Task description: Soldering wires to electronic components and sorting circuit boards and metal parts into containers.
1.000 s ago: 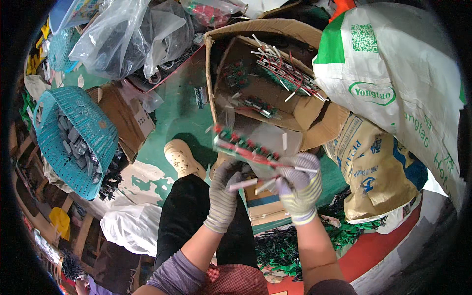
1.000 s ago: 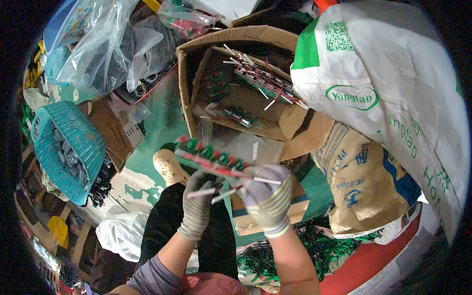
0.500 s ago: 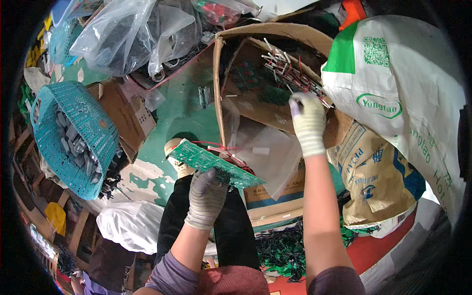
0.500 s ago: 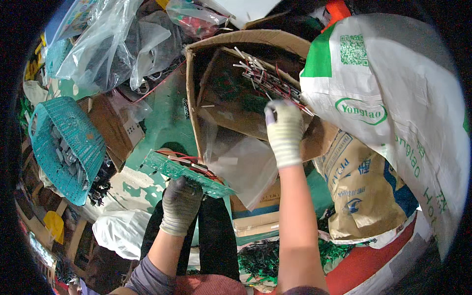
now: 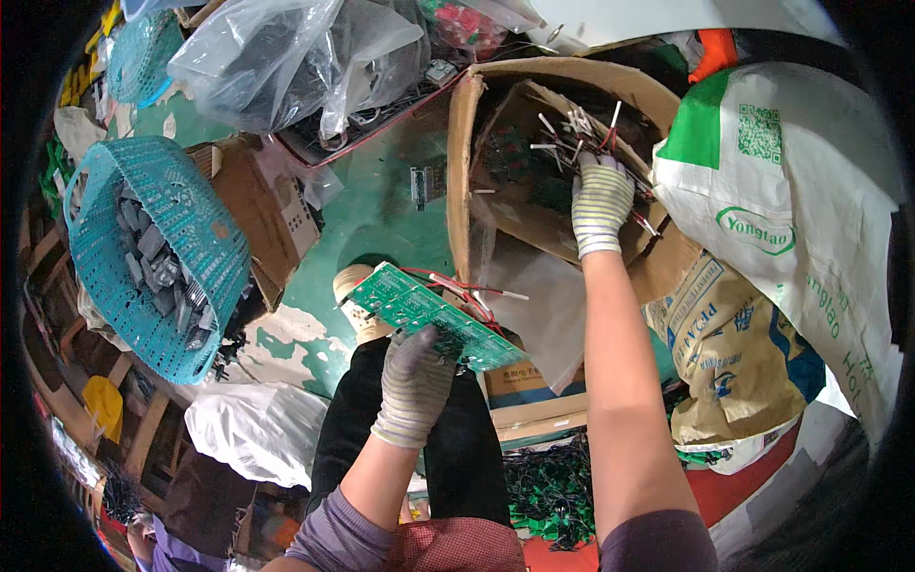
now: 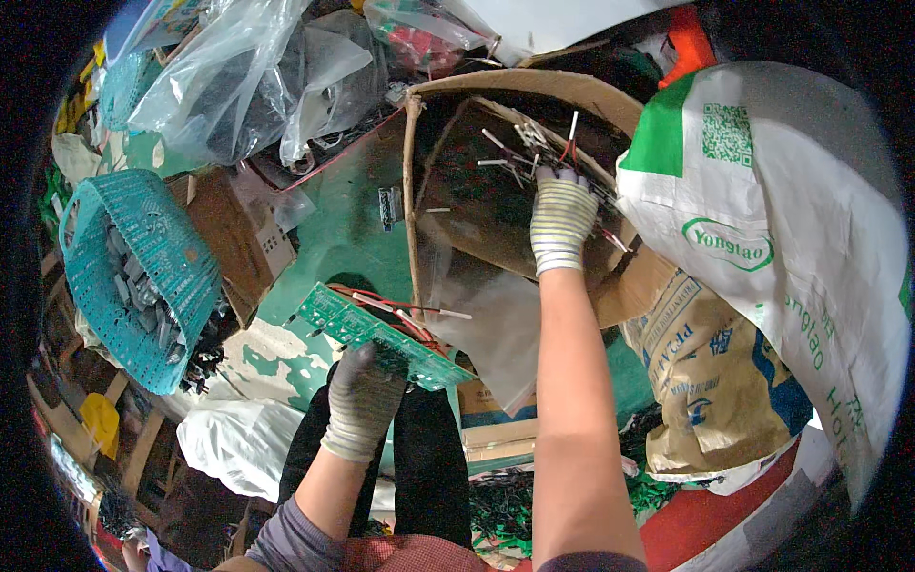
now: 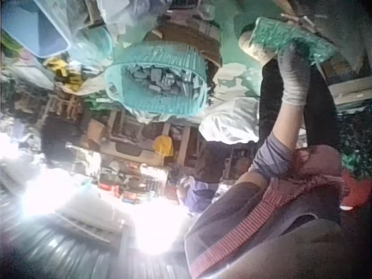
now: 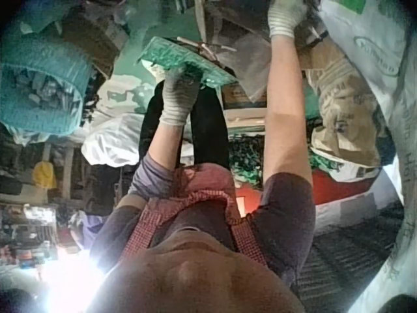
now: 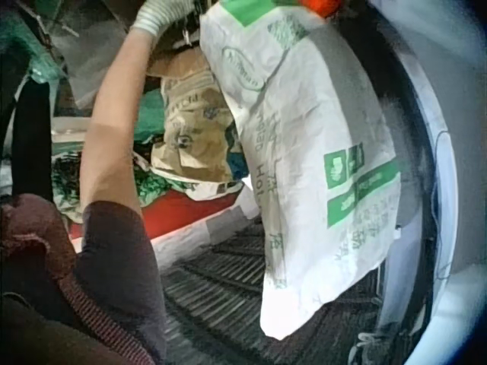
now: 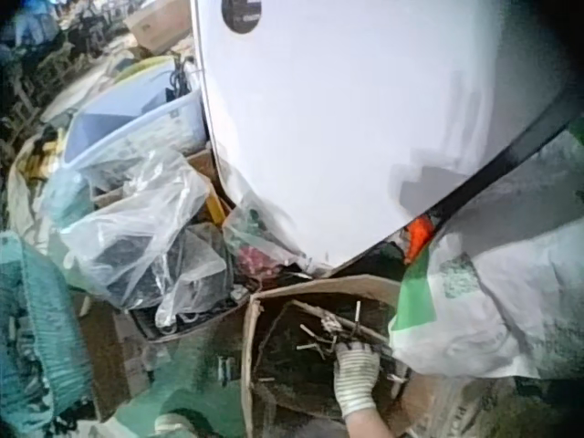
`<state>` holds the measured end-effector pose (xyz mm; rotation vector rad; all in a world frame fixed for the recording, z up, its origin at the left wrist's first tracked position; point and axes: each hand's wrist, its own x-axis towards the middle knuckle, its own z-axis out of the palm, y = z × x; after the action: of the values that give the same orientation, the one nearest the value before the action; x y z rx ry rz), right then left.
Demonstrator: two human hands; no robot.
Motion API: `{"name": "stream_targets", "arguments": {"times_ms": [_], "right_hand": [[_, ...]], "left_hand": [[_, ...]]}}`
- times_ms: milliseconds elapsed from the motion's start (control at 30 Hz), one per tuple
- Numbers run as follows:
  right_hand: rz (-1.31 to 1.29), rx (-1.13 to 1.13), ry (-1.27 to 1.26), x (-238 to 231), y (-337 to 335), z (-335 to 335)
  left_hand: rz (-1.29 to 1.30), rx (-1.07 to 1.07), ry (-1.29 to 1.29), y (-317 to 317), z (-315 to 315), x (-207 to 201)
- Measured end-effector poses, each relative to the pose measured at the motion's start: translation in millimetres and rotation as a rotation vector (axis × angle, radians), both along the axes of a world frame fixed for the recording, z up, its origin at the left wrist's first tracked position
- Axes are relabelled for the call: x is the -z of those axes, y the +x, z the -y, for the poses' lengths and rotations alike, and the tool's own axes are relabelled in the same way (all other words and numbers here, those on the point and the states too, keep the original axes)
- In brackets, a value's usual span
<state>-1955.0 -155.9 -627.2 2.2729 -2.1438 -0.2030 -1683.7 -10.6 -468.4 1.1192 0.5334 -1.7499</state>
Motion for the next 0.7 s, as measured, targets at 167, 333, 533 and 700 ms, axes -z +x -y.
{"name": "stream_targets", "arguments": {"times_ms": [167,333,533,700], "right_hand": [[0.113,-0.093,0.143,-10.1,-11.8,-5.2],[0.187,-0.190,0.122,-14.3,-28.7,-46.1],[0.359,-0.095,0.014,-28.8,-3.4,-38.9],[0.636,0.339,-0.074,-13.7,-29.9,-25.0]], "left_hand": [[-0.005,-0.011,0.005,0.9,0.5,0.6],[-0.038,0.004,0.023,0.6,2.2,1.2],[0.002,0.020,0.008,4.7,2.9,-0.5],[-0.009,0.023,0.027,-1.6,0.8,-0.2]]}}
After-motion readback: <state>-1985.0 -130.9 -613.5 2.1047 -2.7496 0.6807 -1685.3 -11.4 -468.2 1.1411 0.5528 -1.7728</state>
